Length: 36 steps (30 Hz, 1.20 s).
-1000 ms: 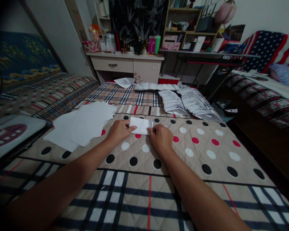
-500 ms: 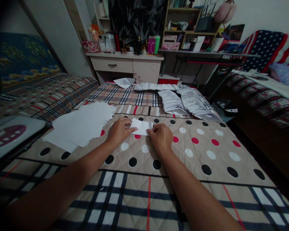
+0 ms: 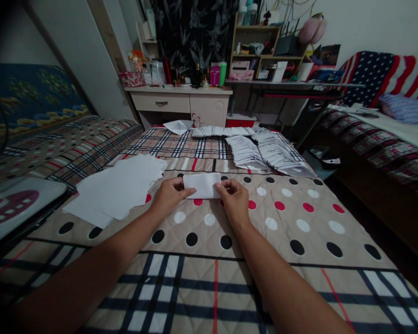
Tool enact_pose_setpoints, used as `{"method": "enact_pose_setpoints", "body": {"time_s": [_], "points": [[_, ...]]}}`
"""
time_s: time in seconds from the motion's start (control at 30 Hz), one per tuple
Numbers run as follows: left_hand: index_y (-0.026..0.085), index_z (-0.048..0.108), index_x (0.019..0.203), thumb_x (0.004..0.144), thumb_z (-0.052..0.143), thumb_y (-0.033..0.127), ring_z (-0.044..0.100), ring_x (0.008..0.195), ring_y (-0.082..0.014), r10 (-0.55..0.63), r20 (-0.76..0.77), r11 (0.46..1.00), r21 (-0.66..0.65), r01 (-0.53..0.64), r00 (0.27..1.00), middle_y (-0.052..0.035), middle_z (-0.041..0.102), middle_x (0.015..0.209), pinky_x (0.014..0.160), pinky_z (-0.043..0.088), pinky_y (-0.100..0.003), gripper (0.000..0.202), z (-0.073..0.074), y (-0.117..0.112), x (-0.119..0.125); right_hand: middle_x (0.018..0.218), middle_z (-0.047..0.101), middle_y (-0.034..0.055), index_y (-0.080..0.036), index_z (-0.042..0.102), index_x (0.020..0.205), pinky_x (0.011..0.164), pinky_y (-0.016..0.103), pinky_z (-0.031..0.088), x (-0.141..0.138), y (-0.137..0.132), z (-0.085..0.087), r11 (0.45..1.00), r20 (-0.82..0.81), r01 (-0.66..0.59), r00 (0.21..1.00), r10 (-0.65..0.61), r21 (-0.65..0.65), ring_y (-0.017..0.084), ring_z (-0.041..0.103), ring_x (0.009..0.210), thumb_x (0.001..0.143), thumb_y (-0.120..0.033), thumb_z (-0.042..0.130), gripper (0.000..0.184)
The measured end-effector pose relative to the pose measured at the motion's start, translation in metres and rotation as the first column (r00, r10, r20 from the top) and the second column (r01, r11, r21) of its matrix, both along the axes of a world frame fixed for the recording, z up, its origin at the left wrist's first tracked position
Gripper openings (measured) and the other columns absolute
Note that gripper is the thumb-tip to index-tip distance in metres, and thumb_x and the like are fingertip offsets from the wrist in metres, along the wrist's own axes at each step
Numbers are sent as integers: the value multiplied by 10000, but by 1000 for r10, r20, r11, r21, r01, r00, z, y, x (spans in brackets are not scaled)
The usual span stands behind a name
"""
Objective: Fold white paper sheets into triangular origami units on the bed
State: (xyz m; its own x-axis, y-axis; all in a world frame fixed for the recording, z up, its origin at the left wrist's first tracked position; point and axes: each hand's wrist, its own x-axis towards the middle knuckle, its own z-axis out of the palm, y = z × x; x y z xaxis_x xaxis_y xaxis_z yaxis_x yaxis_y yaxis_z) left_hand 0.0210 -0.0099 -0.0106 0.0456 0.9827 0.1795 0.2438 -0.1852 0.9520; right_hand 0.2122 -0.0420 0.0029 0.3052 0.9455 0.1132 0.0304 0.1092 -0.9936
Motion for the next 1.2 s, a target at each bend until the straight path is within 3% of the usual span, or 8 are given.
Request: {"method": "enact_pose_setpoints", "body": {"time_s": [0.33, 0.5, 0.7, 0.9, 1.2], "points": [[138, 628, 599, 705, 715, 392, 479, 555, -99, 9, 125, 998, 62, -17, 992, 23, 542, 569, 530, 355, -215, 289, 6, -3, -1, 599, 577, -15, -171, 633, 658, 481, 231, 358, 0, -1, 1, 998, -61, -18, 998, 21, 54, 102, 462, 526, 633, -369, 797, 259], [140, 668, 634, 673, 735, 372, 519, 567, -113, -34, 128, 999, 25, 31, 991, 8, 601, 598, 547, 390, -225, 244, 6, -3, -1, 781, 663, 24, -180, 712, 711, 582, 245, 412, 1, 0, 1, 985, -80, -38, 995, 52, 165, 132, 542, 676, 699, -361, 756, 187], [136, 678, 657, 677, 750, 381, 545, 598, -119, -46, 157, 998, 43, 40, 987, -5, 630, 635, 572, 413, -229, 255, 8, -6, 0, 726, 686, 19, -183, 730, 675, 590, 253, 430, 1, 0, -2, 989, -119, 13, 993, 5, 149, 131, 563, 646, 648, -310, 803, 149], [139, 696, 699, 662, 762, 365, 554, 618, -113, -17, 327, 1000, 17, 12, 945, -7, 657, 679, 599, 438, -223, 238, 15, -10, 3, 669, 648, 1, -177, 643, 588, 543, 245, 420, -1, -1, 0, 990, -153, 33, 988, -12, 140, 115, 537, 588, 590, -286, 839, 224], [134, 715, 692, 668, 749, 406, 561, 630, -121, 10, 314, 1000, -7, -8, 949, -11, 661, 667, 593, 435, -227, 275, 18, -12, 2, 725, 636, 1, -187, 582, 586, 599, 259, 461, -1, 0, 0, 982, -161, 62, 986, -33, 176, 127, 563, 654, 584, -281, 833, 268]]}}
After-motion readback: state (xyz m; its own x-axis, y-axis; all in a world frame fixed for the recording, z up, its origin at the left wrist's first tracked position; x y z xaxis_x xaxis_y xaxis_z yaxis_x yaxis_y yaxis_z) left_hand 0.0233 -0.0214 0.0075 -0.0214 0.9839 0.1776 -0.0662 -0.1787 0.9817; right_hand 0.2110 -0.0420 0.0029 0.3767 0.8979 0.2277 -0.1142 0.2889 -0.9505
